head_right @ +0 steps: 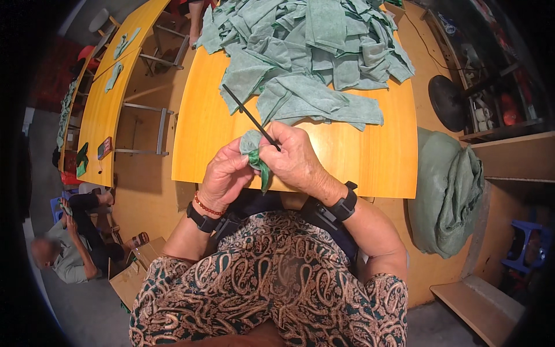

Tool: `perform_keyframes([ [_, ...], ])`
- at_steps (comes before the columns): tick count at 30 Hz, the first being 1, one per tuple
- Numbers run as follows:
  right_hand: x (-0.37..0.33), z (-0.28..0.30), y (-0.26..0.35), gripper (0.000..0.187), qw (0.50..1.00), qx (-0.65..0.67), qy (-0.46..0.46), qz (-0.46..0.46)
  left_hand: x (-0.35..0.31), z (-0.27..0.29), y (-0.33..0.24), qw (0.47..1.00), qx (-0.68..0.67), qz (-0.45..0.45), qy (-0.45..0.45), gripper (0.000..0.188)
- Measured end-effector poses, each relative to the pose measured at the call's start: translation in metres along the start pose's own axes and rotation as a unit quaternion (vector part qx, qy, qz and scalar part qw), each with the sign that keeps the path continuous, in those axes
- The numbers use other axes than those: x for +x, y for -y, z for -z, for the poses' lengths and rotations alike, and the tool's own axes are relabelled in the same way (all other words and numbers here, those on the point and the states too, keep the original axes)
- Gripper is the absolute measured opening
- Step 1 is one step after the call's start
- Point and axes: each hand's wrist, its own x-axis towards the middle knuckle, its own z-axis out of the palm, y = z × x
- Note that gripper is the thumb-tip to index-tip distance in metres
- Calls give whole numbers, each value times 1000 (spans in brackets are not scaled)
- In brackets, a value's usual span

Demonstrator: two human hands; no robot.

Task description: The person uses a pair of scissors to cut small green fabric pieces into smaller strips. They pick up pieces from a large pile on the table, cut them, and place the resulting pieces back onto the table. The task is performed continuously from a first-person perspective.

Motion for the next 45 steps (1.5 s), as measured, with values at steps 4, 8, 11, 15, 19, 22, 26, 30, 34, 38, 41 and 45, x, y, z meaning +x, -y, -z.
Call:
perform_keyframes([
  [4,-2,-3,-5,10,999,-32,-7,-1,1,-4,-5,1000,9,15,-4,34],
  [8,0,-7,-5,10,999,-27,-13,-14,7,1,-4,999,-35,13,10,37],
  [11,6,-5,-8,11,999,-49,-20,-12,8,-8,-2,997,-76,2,-11,37],
  [15,13,-5,-6,13,1000,0,-28,0,6,-20,2,993,-105,-37,-48,34],
  [19,16,3,-9,13,999,-28,-19,-24,2,-9,2,998,-55,-9,-5,40],
  [22,18,5,-7,14,999,-13,-19,-38,1,-15,-10,992,95,-42,-66,23],
  [26,23,3,-9,14,998,35,-10,-56,11,-12,-9,994,-65,-47,-73,26],
  [30,20,2,-1,15,995,50,24,-86,13,-13,-8,985,-147,-49,-73,26],
  [34,7,11,10,19,990,53,51,-121,12,-7,-4,984,-143,-54,-87,25],
  [38,-14,43,23,23,995,-23,64,-67,10,-3,-17,982,-163,-72,-65,23],
  [41,-41,54,21,26,990,-12,112,-83,12,1,-20,982,-165,-77,-45,22],
  [45,-60,49,0,29,988,47,122,-83,20,1,-19,982,-168,-75,-28,21],
])
